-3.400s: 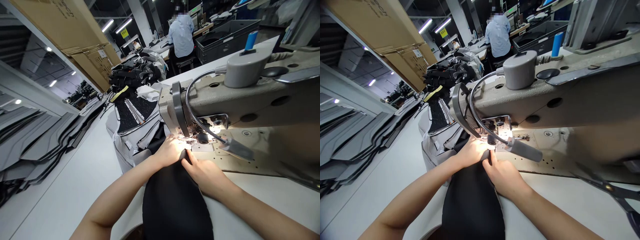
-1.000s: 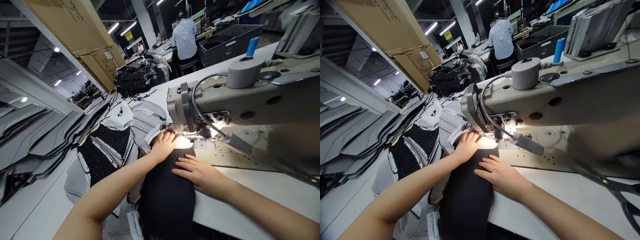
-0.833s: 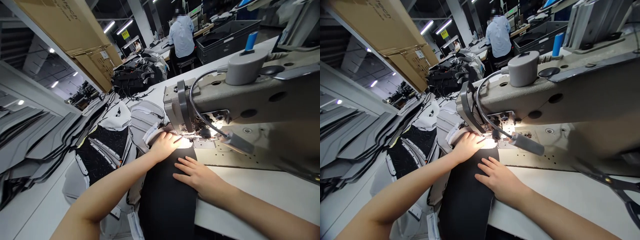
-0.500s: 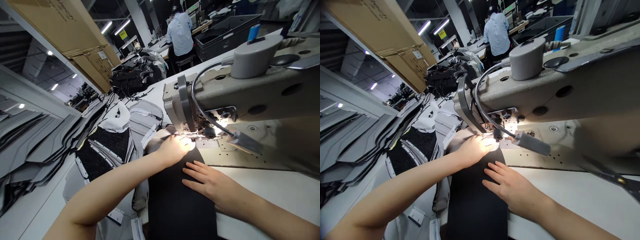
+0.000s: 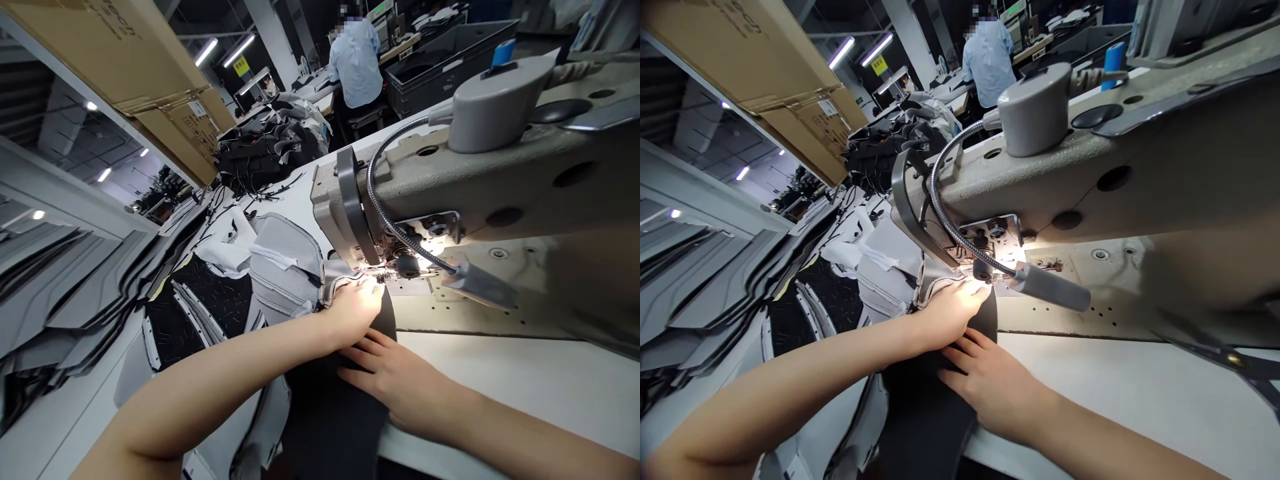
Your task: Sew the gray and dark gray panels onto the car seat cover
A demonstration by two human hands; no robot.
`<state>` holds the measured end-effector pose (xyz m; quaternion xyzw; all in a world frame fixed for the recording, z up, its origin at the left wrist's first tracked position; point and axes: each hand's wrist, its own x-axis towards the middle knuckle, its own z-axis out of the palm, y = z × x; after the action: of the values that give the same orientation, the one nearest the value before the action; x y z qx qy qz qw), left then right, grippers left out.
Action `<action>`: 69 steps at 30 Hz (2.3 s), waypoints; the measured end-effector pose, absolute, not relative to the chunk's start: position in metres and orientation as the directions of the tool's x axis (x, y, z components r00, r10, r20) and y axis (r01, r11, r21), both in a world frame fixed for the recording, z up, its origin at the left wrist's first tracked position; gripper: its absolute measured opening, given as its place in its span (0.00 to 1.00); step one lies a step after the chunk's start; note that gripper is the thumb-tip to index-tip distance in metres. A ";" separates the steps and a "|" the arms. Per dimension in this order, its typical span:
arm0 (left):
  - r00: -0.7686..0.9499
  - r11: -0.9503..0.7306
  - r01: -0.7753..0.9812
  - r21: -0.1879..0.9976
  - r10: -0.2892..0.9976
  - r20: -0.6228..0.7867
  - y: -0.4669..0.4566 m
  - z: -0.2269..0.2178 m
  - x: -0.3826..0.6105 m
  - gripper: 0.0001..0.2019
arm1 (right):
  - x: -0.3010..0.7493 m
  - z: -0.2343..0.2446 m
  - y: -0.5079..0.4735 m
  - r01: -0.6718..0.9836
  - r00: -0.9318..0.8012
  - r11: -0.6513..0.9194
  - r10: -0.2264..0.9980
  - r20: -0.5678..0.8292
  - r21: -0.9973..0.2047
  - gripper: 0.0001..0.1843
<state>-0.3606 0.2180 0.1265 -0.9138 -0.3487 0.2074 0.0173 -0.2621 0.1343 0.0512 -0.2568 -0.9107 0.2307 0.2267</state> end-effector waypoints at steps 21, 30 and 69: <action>0.647 -0.677 0.732 -0.080 0.727 -0.231 0.213 0.092 -0.359 0.17 | -0.298 0.039 0.145 0.373 -0.717 0.764 0.597 0.359 -0.526 0.26; 0.719 -0.657 0.610 -0.443 0.694 -0.039 0.140 0.111 -0.484 0.25 | -0.295 0.042 0.134 0.282 -0.715 0.822 0.524 0.463 -0.495 0.22; 0.613 -0.638 0.750 0.176 0.570 -0.547 0.163 0.129 -0.420 0.31 | -0.251 0.083 0.143 0.831 -0.387 0.410 0.911 0.138 -0.375 0.07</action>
<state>-0.4195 0.1628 0.1286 -0.8760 -0.3768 0.2269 -0.1979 -0.2507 0.1434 0.0832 -0.5289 -0.8238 0.1230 0.1629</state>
